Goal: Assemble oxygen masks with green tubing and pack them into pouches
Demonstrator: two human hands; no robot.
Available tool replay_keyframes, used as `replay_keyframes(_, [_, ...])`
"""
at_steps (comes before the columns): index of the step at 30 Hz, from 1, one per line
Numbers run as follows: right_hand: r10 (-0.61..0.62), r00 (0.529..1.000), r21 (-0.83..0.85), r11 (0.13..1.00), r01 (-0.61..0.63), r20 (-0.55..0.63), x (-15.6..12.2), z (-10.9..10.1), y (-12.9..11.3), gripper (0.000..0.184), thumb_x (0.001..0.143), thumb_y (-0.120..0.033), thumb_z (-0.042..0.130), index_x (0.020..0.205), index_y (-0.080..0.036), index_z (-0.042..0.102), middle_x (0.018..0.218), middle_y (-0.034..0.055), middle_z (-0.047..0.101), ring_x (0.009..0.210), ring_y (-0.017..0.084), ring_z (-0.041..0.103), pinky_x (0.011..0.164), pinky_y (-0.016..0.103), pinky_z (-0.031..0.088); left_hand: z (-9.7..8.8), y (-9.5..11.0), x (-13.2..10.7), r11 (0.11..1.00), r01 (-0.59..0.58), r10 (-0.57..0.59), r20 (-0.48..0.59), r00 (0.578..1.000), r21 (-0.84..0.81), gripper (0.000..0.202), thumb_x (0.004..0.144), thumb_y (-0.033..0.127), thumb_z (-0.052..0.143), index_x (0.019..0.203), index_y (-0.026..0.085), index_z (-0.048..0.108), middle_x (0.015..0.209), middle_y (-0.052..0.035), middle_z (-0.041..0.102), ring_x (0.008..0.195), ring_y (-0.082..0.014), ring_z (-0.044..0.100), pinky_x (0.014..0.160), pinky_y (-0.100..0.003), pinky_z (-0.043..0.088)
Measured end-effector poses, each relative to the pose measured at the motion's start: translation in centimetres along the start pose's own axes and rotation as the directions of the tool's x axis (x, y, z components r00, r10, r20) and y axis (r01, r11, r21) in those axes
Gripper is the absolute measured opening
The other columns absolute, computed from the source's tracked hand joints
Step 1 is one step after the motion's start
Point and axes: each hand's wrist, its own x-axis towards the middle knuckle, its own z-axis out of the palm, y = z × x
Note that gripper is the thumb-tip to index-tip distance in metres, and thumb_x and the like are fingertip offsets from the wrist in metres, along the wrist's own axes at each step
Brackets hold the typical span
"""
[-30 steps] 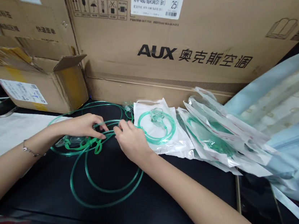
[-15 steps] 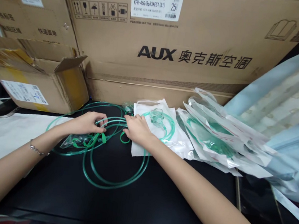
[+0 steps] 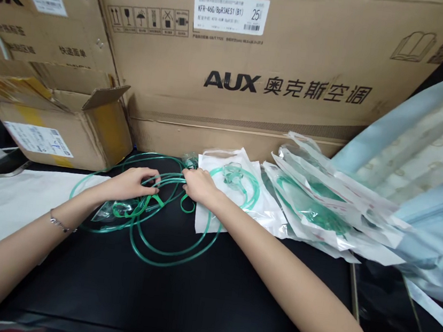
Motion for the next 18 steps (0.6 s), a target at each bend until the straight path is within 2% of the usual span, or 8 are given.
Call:
replay_keyframes(4, [0.013, 1.0, -0.007, 1.0, -0.013, -0.027, 0.7, 0.8, 0.0, 0.029, 0.08, -0.02, 0.056, 0.107, -0.012, 0.058, 0.105, 0.0138, 0.061, 0.098, 0.025, 0.055, 0.083, 0.035, 0.04, 0.5, -0.8, 0.4, 0.999, 0.023, -0.023, -0.004, 1.0, -0.045, 0.009, 0.065, 0.026, 0.054, 0.066, 0.018, 0.052, 0.062, 0.0034, 0.051, 0.061, -0.0132, 0.046, 0.059, -0.024, 0.034])
replay_keyframes(7, [0.03, 0.997, -0.011, 0.999, -0.031, -0.076, 0.9, 0.9, -0.1, 0.039, 0.08, -0.023, 0.057, 0.117, -0.011, 0.052, 0.118, 0.0163, 0.052, 0.108, 0.026, 0.047, 0.087, 0.036, 0.037, 0.5, -1.1, 0.6, 0.995, 0.029, -0.031, -0.017, 0.999, -0.092, 0.008, 0.063, 0.024, 0.054, 0.066, 0.018, 0.052, 0.064, 0.0023, 0.055, 0.063, -0.0136, 0.049, 0.059, -0.024, 0.036])
replay_keyframes(9, [0.023, 0.995, -0.01, 1.0, -0.025, -0.095, 1.1, 0.8, -0.1, 0.042, 0.082, -0.024, 0.055, 0.121, -0.013, 0.048, 0.124, 0.015, 0.048, 0.113, 0.025, 0.043, 0.09, 0.036, 0.035, 0.5, -1.2, 0.6, 0.991, 0.022, -0.025, -0.021, 0.999, -0.13, 0.008, 0.063, 0.025, 0.054, 0.067, 0.017, 0.052, 0.067, 0.0013, 0.059, 0.065, -0.014, 0.052, 0.061, -0.024, 0.039])
replay_keyframes(14, [-0.033, 0.999, -0.016, 0.999, 0.032, -0.039, 1.9, 0.7, 0.2, 0.035, 0.081, -0.024, 0.057, 0.115, -0.018, 0.054, 0.106, 0.0083, 0.062, 0.1, 0.021, 0.054, 0.087, 0.035, 0.036, 0.3, -1.2, 0.5, 0.985, 0.01, -0.015, -0.03, 0.999, -0.171, 0.01, 0.066, 0.026, 0.053, 0.07, 0.017, 0.054, 0.07, -0.0001, 0.061, 0.068, -0.0146, 0.054, 0.064, -0.025, 0.041])
replay_keyframes(18, [-0.02, 0.999, -0.07, 0.997, 0.018, -0.031, 2.4, 1.2, 0.3, 0.032, 0.082, -0.022, 0.053, 0.114, -0.015, 0.055, 0.107, 0.0127, 0.06, 0.101, 0.025, 0.053, 0.085, 0.038, 0.036, 0.3, -1.3, 0.5, 0.988, 0.006, -0.013, -0.045, 0.999, -0.155, 0.01, 0.065, 0.026, 0.054, 0.067, 0.016, 0.053, 0.065, 0.0021, 0.055, 0.063, -0.0132, 0.049, 0.06, -0.024, 0.039])
